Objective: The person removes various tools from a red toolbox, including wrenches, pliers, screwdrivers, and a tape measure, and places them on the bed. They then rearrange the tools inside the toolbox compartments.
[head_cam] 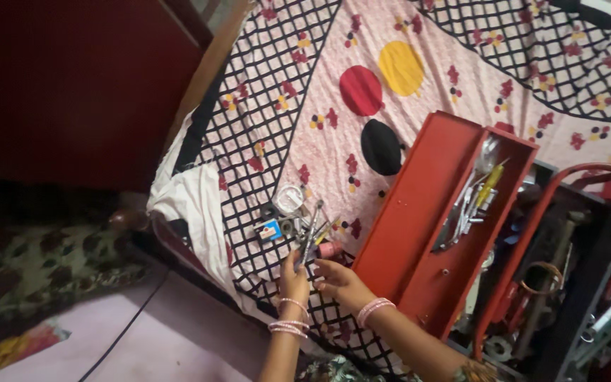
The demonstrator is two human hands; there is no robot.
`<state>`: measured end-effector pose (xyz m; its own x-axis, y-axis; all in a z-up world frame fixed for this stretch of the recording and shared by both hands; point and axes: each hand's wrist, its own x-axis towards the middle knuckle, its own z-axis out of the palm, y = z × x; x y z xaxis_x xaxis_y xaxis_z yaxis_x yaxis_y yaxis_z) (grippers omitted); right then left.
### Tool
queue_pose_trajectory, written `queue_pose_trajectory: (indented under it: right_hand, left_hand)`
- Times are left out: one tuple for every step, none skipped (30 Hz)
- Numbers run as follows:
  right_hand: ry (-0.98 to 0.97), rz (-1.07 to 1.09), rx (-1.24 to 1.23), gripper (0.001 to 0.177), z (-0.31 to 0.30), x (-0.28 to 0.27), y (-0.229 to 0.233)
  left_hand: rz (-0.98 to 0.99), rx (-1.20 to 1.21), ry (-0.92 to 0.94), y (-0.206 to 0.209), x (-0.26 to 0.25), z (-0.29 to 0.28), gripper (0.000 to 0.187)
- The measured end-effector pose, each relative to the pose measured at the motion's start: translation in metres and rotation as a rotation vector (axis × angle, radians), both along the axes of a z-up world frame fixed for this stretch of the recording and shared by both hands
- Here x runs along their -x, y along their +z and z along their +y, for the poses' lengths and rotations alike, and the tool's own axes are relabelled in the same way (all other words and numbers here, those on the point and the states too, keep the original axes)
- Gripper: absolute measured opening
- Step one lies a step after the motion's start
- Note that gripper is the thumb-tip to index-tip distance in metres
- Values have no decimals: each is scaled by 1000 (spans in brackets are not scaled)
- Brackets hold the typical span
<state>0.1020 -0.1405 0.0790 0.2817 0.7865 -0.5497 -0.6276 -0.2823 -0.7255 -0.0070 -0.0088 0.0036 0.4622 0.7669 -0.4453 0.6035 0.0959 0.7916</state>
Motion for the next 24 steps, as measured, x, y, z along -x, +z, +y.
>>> queue_pose_trajectory:
  right_hand:
    - [-59,-19,16,57,-7,-5,5]
    - [-119,-39,33,52,-18,-12,10]
    - [-179,-57,48,47,-27,-19,14]
    - [-288,-128,38,40,-37,-25,17]
    - [-394,-199,28,34,-50,-32,20]
    - [-499,-239,128,30,-63,-39,21]
    - [-602,-276,228,26,-77,-45,21]
    - [-693,-292,252,24,-92,-50,21]
    - [-785,-309,276,23,-107,-55,20]
    - [-818,-292,296,23,-119,-59,17]
    - [-852,-274,317,23,-130,-63,14]
    - [-886,-256,339,24,-140,-65,10]
    - [-911,-249,347,26,-147,-67,6]
    - [-935,-241,356,28,-151,-67,1]
    - [-961,-233,365,30,-156,-68,-2]
    - [-940,-213,424,34,-160,-68,-4]
    - [-917,-192,482,38,-162,-69,-5]
    - [-894,-170,540,42,-163,-69,-6]
    - [-882,-120,505,47,-162,-69,-6]
    - [-871,-70,470,51,-159,-68,-6]
    - [-858,-20,434,56,-157,-68,-5]
    - [-865,50,406,60,-155,-68,-5]
    - [-869,121,377,63,-151,-68,-6]
    - [-872,191,348,67,-149,-68,-6]
  left_hand:
    - [11,0,-31,5,-1,-5,49]
    - [23,0,-62,9,-4,-9,50]
    - [-25,51,-65,14,-9,-15,50]
    - [-72,103,-69,21,-13,-27,49]
    - [-119,154,-69,27,-18,-39,48]
    - [-141,227,-85,34,-24,-50,47]
    - [-162,300,-99,40,-32,-61,47]
    - [-182,373,-112,45,-40,-72,47]
    - [-256,407,-144,51,-51,-84,46]
    - [-330,440,-175,56,-61,-97,44]
    - [-403,475,-206,61,-70,-110,44]
    - [-439,504,-229,67,-80,-124,43]
    - [-475,532,-251,72,-92,-137,42]
    - [-511,560,-272,77,-101,-145,42]
    - [-483,566,-301,82,-108,-151,41]
    - [-455,572,-330,88,-115,-158,41]
    - [-428,576,-357,93,-121,-164,41]
    - [-431,561,-363,98,-126,-168,40]
    - [-434,545,-368,102,-132,-170,39]
    - [-437,529,-373,106,-136,-172,38]
    - [-420,531,-379,110,-137,-173,38]
    - [-403,534,-385,113,-136,-173,38]
    - [-385,537,-388,115,-134,-173,39]
    - [-368,528,-392,117,-132,-172,39]
